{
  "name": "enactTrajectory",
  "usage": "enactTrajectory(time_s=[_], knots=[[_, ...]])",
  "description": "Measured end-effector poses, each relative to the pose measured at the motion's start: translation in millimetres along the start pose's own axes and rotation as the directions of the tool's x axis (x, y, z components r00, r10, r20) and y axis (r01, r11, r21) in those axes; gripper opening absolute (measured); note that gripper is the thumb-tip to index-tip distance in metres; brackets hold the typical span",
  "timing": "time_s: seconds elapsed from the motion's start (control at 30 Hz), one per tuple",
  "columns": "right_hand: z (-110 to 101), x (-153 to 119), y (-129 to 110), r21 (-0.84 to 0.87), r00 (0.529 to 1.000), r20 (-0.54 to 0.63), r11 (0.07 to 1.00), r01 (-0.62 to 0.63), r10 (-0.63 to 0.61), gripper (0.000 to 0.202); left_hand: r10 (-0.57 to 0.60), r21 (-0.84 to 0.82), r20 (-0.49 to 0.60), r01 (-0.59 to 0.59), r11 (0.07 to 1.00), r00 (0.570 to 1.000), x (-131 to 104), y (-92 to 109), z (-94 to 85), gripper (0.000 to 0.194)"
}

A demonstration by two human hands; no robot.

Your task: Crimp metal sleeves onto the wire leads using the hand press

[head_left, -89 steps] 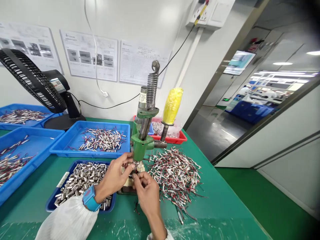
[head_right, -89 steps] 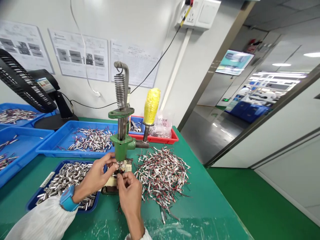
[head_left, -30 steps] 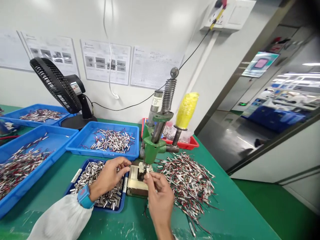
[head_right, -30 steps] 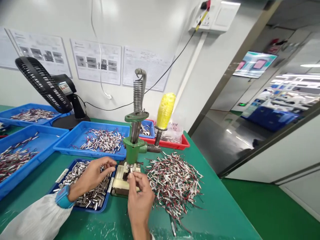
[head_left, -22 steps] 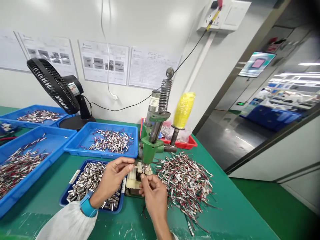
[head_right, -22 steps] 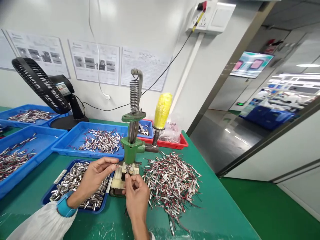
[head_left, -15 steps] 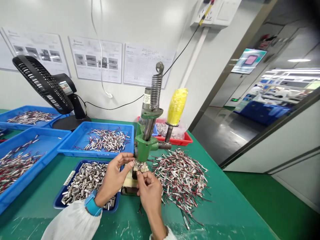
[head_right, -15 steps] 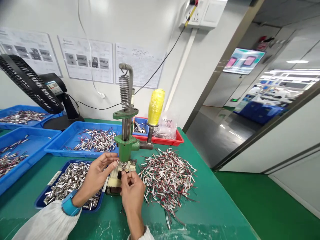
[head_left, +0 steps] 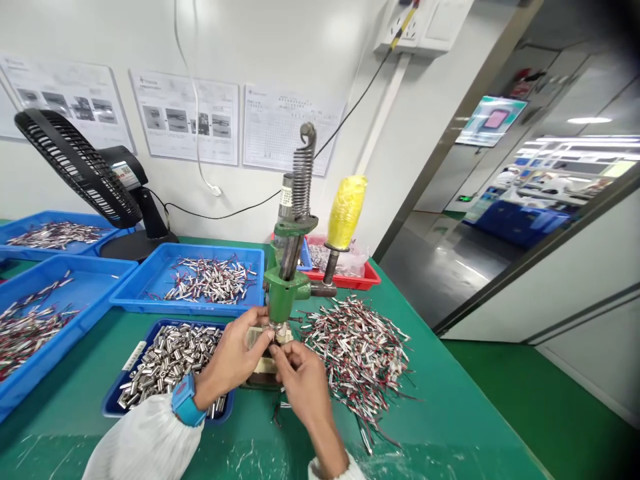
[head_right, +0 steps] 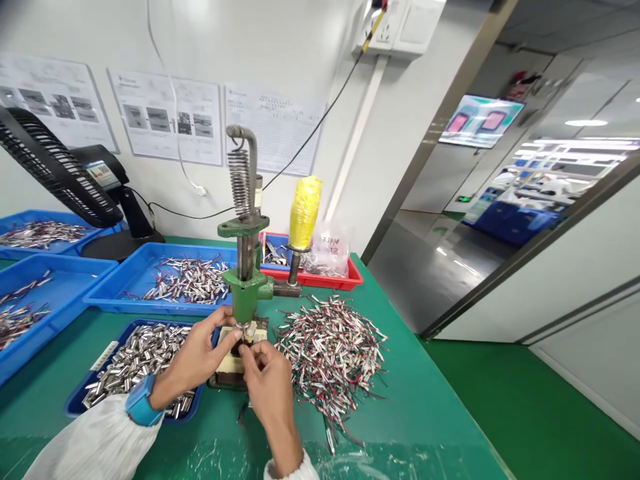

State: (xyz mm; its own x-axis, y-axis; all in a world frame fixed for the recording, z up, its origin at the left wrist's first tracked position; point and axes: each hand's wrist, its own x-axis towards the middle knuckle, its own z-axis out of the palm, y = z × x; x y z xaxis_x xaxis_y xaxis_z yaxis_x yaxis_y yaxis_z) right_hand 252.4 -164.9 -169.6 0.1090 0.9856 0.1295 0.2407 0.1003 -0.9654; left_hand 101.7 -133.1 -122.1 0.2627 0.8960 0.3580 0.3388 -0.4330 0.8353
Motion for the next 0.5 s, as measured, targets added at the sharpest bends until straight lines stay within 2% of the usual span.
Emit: enactTrajectory(time_s=[0.07, 0.13, 0.2, 0.27, 0.3, 0.37, 0.43, 0.47, 0.5], knots=[[-21, -3, -12, -0.054, 1.0, -0.022, 0.998, 0.011, -0.012, 0.043, -0.02, -0.048, -0.029, 0.019, 0.999, 0.999, -5, -2, 1.8, 0.029], [-43, -2, -35, -0.092, 0.979, -0.187, 0.993, 0.07, -0.087, 0.043, -0.028, -0.079, -0.053, 0.024, 0.997, 0.998, -10, -3, 2.1, 0.033], [-64, 10, -71, -0.163, 0.897, -0.377, 0.97, 0.18, -0.23, 0.044, -0.025, -0.096, -0.07, 0.018, 0.995, 0.997, -14, -5, 0.0, 0.035], [-80, 35, -118, -0.264, 0.797, -0.463, 0.918, 0.295, -0.389, 0.054, -0.022, -0.088, -0.088, 0.014, 0.996, 0.996, -17, -7, -3.3, 0.035], [-86, 52, -142, -0.305, 0.767, -0.455, 0.888, 0.344, -0.453, 0.061, -0.026, -0.076, -0.099, 0.018, 0.997, 0.995, -18, -8, -4.8, 0.036], [-93, 86, -187, -0.326, 0.771, -0.349, 0.841, 0.433, -0.532, 0.071, -0.035, -0.046, -0.117, 0.03, 0.998, 0.993, -19, -10, -6.1, 0.035], [-90, 104, -220, -0.325, 0.839, -0.206, 0.844, 0.427, -0.504, 0.06, -0.042, -0.024, -0.128, 0.039, 0.999, 0.991, -20, -11, -5.4, 0.031], [-84, 102, -229, -0.318, 0.86, -0.159, 0.85, 0.42, -0.485, 0.056, -0.045, -0.021, -0.133, 0.042, 0.999, 0.99, -21, -11, -4.7, 0.028], [-77, 93, -234, -0.304, 0.862, -0.155, 0.853, 0.423, -0.483, 0.056, -0.044, -0.023, -0.136, 0.042, 0.999, 0.99, -21, -10, -4.1, 0.025]])
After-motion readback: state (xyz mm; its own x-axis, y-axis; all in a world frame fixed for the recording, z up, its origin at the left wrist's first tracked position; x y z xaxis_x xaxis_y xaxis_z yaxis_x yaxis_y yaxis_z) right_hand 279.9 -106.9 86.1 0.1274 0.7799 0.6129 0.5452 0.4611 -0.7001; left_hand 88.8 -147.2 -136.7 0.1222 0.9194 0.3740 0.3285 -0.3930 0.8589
